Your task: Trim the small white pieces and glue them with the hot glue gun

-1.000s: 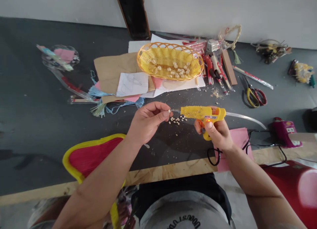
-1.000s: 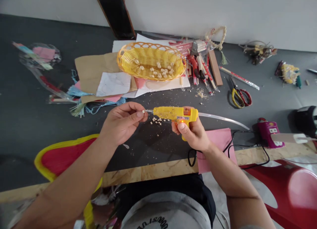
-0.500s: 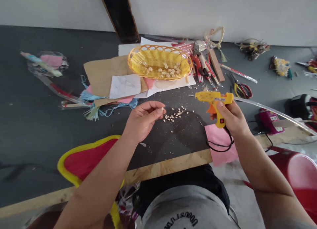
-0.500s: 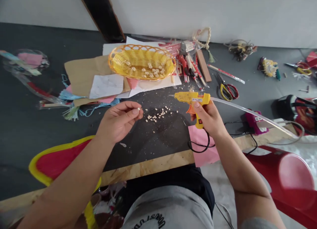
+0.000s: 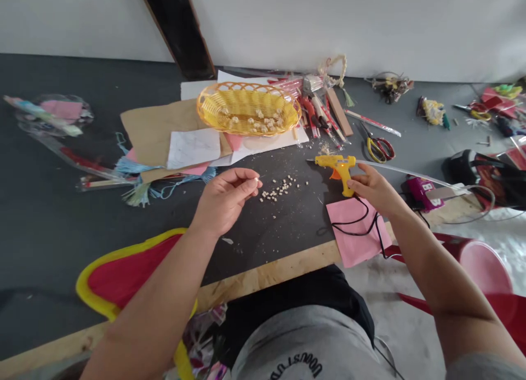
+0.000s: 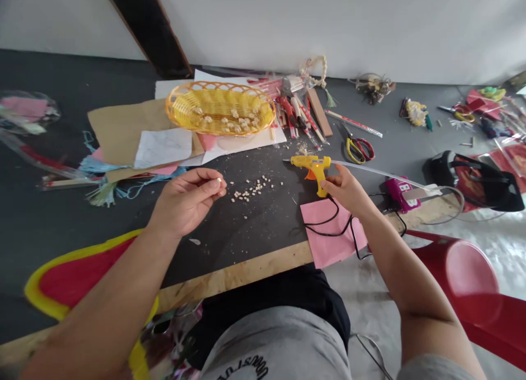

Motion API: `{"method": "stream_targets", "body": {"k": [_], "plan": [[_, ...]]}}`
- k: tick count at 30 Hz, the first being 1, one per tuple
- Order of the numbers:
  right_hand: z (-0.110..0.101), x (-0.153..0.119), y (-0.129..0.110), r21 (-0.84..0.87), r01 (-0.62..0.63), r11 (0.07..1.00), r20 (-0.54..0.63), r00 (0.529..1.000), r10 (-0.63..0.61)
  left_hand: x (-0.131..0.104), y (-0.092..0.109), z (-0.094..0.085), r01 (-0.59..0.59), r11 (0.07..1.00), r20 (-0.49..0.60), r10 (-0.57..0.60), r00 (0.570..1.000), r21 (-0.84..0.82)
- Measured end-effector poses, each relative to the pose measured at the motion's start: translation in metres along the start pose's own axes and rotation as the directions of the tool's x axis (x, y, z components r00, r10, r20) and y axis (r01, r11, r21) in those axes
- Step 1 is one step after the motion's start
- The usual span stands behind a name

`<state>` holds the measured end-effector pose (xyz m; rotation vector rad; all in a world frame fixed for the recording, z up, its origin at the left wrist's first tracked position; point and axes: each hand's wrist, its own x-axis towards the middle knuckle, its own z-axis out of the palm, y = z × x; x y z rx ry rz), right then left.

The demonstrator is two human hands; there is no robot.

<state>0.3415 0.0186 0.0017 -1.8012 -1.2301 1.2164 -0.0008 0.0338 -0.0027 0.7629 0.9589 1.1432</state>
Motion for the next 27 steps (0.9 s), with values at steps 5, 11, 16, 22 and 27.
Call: {"method": "stream_targets", "body": {"k": [5,11,16,22,27], "plan": [[-0.005,0.003,0.006,-0.316,-0.01,0.949,-0.1,0.995,-0.022,0.001,-0.001,-0.001,-0.018,1.0,-0.014,0.018,1.0,-0.008],[-0.009,-0.003,-0.007,-0.71,0.066,0.701,-0.08,0.981,-0.174,0.001,0.0,-0.001,-0.024,1.0,-0.016,0.024,1.0,-0.02],[0.005,-0.023,-0.033,-0.786,0.284,0.549,0.004,0.891,-0.455,0.0,-0.001,-0.001,-0.018,1.0,-0.013,0.018,1.0,-0.013],[0.056,-0.038,-0.056,-0.65,0.614,0.448,0.284,0.743,-0.606,0.001,-0.001,-0.001,-0.027,1.0,-0.02,0.027,0.999,-0.008],[0.075,-0.031,-0.06,-0.606,0.693,0.389,0.432,0.698,-0.571,0.002,0.003,-0.001,-0.024,0.999,-0.062,0.022,0.998,-0.036]]}}
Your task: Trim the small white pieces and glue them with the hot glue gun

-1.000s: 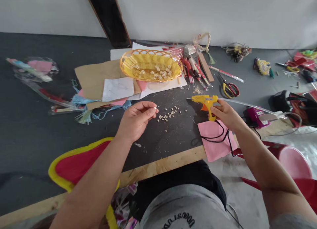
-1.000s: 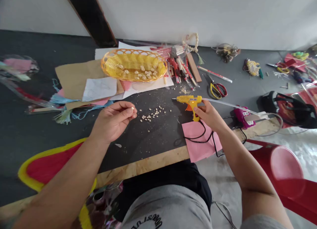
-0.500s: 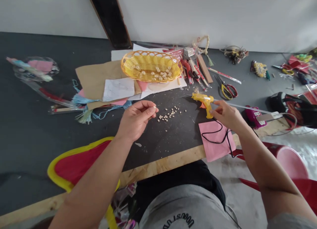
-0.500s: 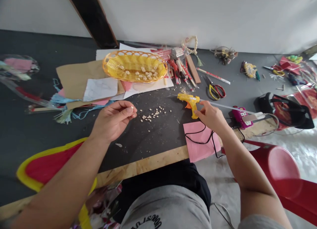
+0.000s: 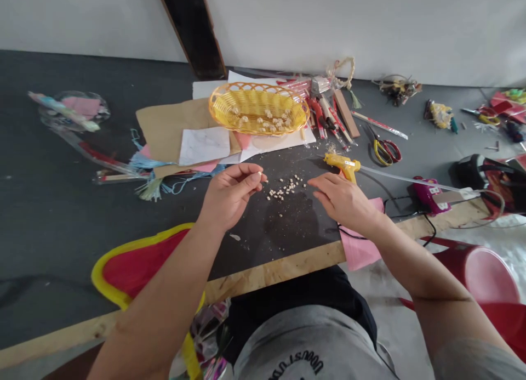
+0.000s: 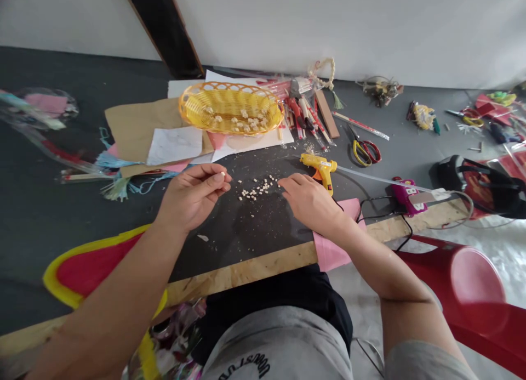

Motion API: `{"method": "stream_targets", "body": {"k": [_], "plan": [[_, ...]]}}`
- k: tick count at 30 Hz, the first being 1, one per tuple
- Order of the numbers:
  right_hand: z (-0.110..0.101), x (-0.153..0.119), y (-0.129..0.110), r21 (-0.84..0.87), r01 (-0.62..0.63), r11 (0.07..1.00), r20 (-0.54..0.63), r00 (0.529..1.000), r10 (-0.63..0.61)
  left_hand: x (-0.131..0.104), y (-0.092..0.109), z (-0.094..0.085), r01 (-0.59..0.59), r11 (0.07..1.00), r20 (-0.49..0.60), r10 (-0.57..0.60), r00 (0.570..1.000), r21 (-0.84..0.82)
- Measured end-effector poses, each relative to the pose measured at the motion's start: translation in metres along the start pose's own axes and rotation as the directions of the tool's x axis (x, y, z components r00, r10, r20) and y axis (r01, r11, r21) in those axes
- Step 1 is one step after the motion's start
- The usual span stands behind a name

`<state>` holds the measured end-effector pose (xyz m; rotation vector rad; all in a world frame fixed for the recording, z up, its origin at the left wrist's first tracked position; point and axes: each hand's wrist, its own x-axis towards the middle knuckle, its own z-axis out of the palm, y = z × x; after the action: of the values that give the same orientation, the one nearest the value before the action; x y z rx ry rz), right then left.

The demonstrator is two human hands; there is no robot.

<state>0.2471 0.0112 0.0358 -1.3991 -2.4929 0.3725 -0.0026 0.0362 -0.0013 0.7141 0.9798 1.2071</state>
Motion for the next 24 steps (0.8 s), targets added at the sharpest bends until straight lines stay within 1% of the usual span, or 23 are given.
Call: {"method": "stream_targets", "body": {"k": [4,6,8,10,12,13,15,17,18,19,21,24], "plan": [[-0.008,-0.007,0.006,0.02,-0.039,0.999,-0.06,0.997,0.041,0.0,0.001,0.0,-0.001,1.0,-0.005,0.001,1.0,-0.015],[-0.014,-0.012,0.014,0.006,-0.073,0.997,-0.08,0.994,0.073,0.0,0.0,0.0,0.002,1.0,-0.003,-0.002,1.0,-0.01],[-0.022,-0.015,0.028,-0.007,-0.114,0.993,-0.103,0.988,0.113,0.0,0.0,0.0,-0.002,1.0,-0.011,0.002,1.0,0.003],[-0.032,-0.013,0.053,-0.028,-0.188,0.982,-0.135,0.974,0.183,0.001,-0.001,-0.001,-0.011,1.0,-0.022,0.011,1.0,0.019],[-0.044,-0.007,0.088,-0.089,-0.325,0.941,-0.191,0.933,0.304,0.002,-0.002,-0.001,-0.01,0.999,-0.024,0.011,1.0,0.035],[-0.051,-0.004,0.108,-0.134,-0.408,0.903,-0.217,0.901,0.375,0.002,-0.002,-0.001,-0.008,0.999,-0.026,0.009,1.0,0.044],[-0.063,0.003,0.148,-0.192,-0.565,0.803,-0.253,0.819,0.515,0.003,-0.002,-0.001,-0.007,0.998,-0.032,0.009,0.999,0.062],[-0.07,0.008,0.182,-0.224,-0.655,0.722,-0.253,0.754,0.606,0.004,-0.002,-0.001,-0.012,0.998,-0.036,0.014,0.999,0.069],[-0.072,0.01,0.195,-0.228,-0.684,0.693,-0.246,0.729,0.639,0.004,-0.001,-0.001,-0.012,0.998,-0.036,0.015,0.999,0.067],[-0.072,0.012,0.205,-0.228,-0.704,0.673,-0.239,0.71,0.662,0.004,-0.001,-0.001,-0.012,0.998,-0.036,0.015,0.999,0.064],[-0.07,0.015,0.218,-0.215,-0.722,0.657,-0.24,0.691,0.681,0.004,-0.001,-0.002,-0.008,0.998,-0.035,0.01,0.999,0.06],[-0.063,0.021,0.22,-0.194,-0.706,0.681,-0.244,0.707,0.664,0.005,-0.001,-0.002,-0.002,0.998,-0.034,0.004,0.999,0.07]]}}
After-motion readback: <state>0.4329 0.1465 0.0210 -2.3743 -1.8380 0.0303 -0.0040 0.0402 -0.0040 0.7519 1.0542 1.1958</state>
